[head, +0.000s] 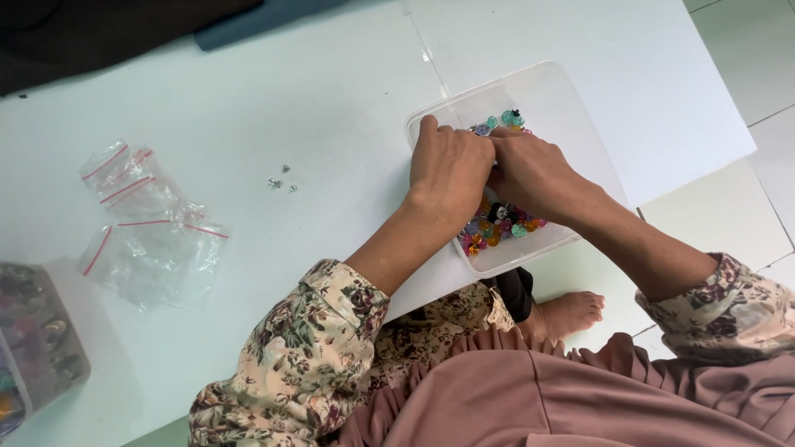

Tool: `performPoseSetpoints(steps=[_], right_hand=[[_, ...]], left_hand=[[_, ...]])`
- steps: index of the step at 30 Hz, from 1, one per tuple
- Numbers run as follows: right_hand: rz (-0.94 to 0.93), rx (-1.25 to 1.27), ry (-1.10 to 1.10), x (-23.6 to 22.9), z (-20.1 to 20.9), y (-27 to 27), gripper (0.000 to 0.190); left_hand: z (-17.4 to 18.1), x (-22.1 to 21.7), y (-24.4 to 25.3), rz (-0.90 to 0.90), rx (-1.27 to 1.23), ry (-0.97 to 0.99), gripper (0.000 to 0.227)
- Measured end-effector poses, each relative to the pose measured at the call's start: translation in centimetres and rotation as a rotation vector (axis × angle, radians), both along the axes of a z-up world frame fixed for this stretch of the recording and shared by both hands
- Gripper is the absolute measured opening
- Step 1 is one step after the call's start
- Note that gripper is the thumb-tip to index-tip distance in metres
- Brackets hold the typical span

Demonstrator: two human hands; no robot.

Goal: Sorting and placing small metal and plastic buttons into individual plastic zip-lock bags.

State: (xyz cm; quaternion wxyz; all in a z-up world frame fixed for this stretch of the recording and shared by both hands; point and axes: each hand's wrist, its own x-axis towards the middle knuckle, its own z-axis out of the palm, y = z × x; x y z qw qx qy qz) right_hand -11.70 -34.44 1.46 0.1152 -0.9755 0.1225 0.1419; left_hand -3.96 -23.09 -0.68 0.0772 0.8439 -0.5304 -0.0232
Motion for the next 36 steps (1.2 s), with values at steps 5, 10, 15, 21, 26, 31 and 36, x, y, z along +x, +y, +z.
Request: performPoseSetpoints(steps=[5, 10, 15, 21, 26, 31, 36], right_hand=[[-0.012, 0.022, 0.03, 0.6, 0.4, 0.3, 0.021], [-0.029, 0.024, 0.067, 0.6, 0.6, 0.6, 0.021], [0.018, -0.08, 0.072, 0.5, 0.2, 0.3, 0.02], [0.006, -0.131, 0.015, 0.5, 1.8, 0.8, 0.018], [-0.072, 0.022, -0.148, -0.3, 4.1, 0.7, 0.019], [-0.074, 0.25, -0.384, -1.9, 6.9, 3.4, 0.017], [0.247, 0.402, -0.731, -2.8, 6.8, 9.1, 0.011]], left_hand=[[1.0, -0.1, 0.0, -0.005, 0.039, 0.019, 0.01], [0.7, -0.1, 0.0, -0.011, 0.055, 0.02, 0.009], [-0.1, 0.3, 0.0, -0.008, 0.017, -0.028, 0.01], [-1.0, 0.7, 0.3, 0.026, -0.219, -0.058, 0.008], [2.6, 1.0, 2.9, 0.025, -0.528, -0.007, 0.009], [5.8, 1.6, 10.7, 0.06, -0.72, 0.063, 0.01], [6.5, 2.8, 20.0, 0.345, -0.552, 0.175, 0.007]])
